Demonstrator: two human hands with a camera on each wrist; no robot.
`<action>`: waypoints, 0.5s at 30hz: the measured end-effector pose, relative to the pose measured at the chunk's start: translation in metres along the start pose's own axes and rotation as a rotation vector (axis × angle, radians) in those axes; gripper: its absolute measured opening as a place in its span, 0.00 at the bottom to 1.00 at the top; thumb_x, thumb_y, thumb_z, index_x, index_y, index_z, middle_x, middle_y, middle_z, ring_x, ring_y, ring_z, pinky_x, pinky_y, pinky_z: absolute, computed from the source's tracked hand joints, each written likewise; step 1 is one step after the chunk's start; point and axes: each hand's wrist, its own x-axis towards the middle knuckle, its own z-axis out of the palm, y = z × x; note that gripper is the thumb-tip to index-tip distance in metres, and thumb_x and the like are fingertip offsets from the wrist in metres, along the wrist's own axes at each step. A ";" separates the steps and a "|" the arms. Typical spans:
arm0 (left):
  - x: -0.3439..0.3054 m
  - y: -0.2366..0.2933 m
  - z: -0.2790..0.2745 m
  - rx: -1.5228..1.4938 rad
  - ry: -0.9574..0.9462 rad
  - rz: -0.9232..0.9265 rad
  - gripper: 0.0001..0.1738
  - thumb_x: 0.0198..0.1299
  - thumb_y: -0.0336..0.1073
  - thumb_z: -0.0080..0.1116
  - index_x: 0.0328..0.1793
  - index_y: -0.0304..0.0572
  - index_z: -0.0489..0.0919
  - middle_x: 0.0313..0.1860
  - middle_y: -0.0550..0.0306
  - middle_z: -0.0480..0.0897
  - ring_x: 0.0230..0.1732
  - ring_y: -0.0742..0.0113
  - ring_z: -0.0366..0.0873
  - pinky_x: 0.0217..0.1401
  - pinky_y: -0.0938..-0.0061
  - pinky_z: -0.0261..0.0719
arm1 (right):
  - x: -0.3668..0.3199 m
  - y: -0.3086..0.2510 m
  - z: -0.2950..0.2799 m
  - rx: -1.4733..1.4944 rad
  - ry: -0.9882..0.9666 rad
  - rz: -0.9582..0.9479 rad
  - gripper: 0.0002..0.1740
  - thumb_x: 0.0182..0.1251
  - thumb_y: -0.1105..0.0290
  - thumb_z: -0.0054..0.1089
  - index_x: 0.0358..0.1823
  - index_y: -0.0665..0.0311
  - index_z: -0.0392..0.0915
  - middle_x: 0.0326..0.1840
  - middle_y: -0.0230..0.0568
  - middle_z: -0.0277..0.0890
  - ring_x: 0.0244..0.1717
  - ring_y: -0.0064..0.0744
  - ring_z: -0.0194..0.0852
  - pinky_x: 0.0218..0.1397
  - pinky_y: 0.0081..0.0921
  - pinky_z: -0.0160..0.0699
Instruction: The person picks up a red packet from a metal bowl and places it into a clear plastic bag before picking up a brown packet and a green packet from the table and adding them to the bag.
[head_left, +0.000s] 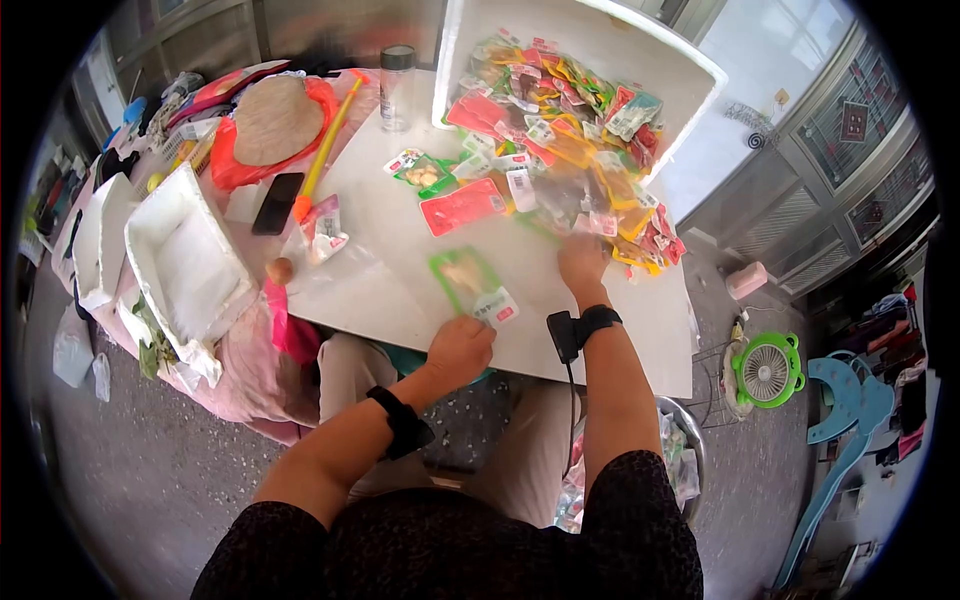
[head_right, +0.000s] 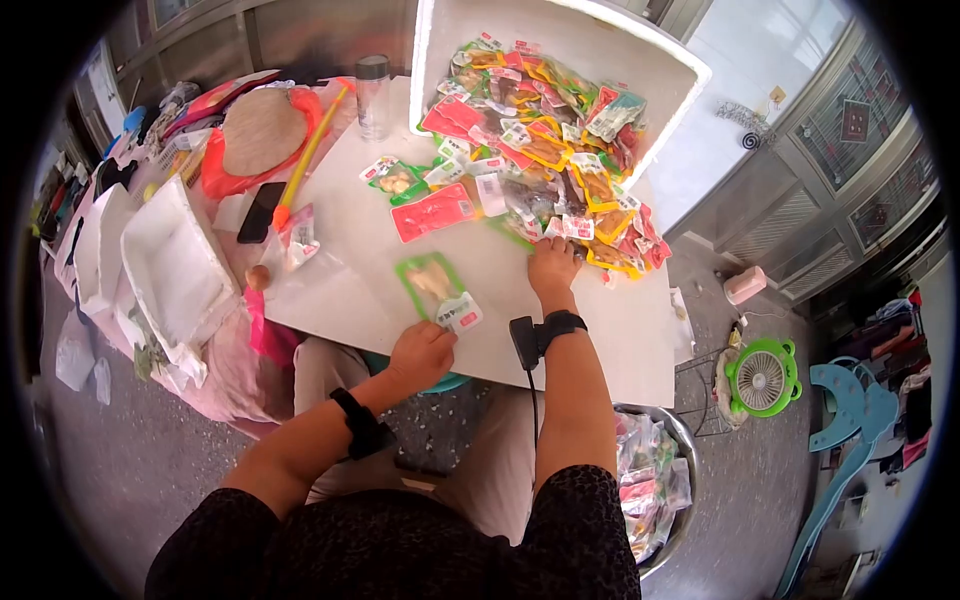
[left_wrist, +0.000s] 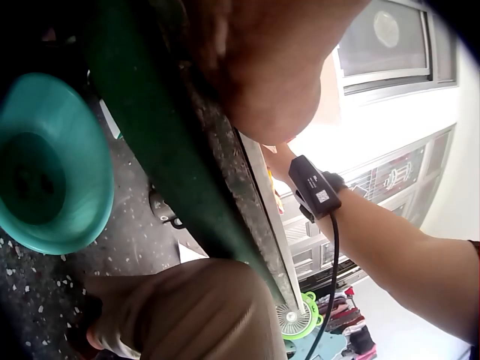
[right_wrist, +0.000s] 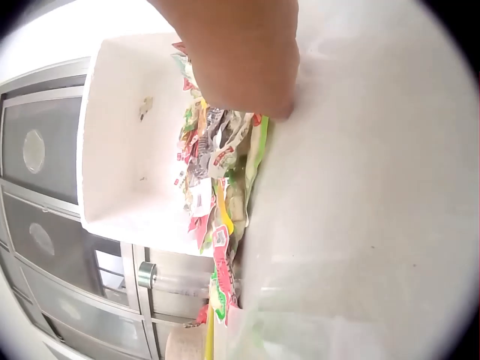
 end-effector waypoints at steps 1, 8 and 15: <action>0.001 0.000 0.000 -0.010 0.005 0.003 0.11 0.34 0.28 0.53 0.29 0.42 0.72 0.24 0.56 0.68 0.28 0.57 0.68 0.29 0.66 0.68 | 0.001 -0.001 -0.001 0.006 0.000 -0.001 0.18 0.49 0.58 0.51 0.41 0.59 0.70 0.52 0.40 0.59 0.55 0.42 0.55 0.51 0.49 0.54; 0.002 0.001 -0.002 0.010 -0.025 0.002 0.10 0.34 0.28 0.53 0.29 0.42 0.73 0.24 0.57 0.69 0.28 0.59 0.68 0.30 0.68 0.68 | 0.019 -0.013 -0.012 0.092 -0.053 0.097 0.23 0.47 0.53 0.53 0.44 0.56 0.70 0.56 0.42 0.55 0.57 0.44 0.51 0.55 0.50 0.46; -0.001 -0.001 -0.001 0.021 -0.028 0.005 0.10 0.34 0.29 0.54 0.29 0.42 0.73 0.25 0.57 0.69 0.28 0.59 0.68 0.31 0.68 0.68 | 0.028 0.003 0.025 -0.158 0.133 -0.137 0.14 0.56 0.61 0.45 0.37 0.61 0.73 0.45 0.42 0.67 0.53 0.40 0.58 0.53 0.47 0.50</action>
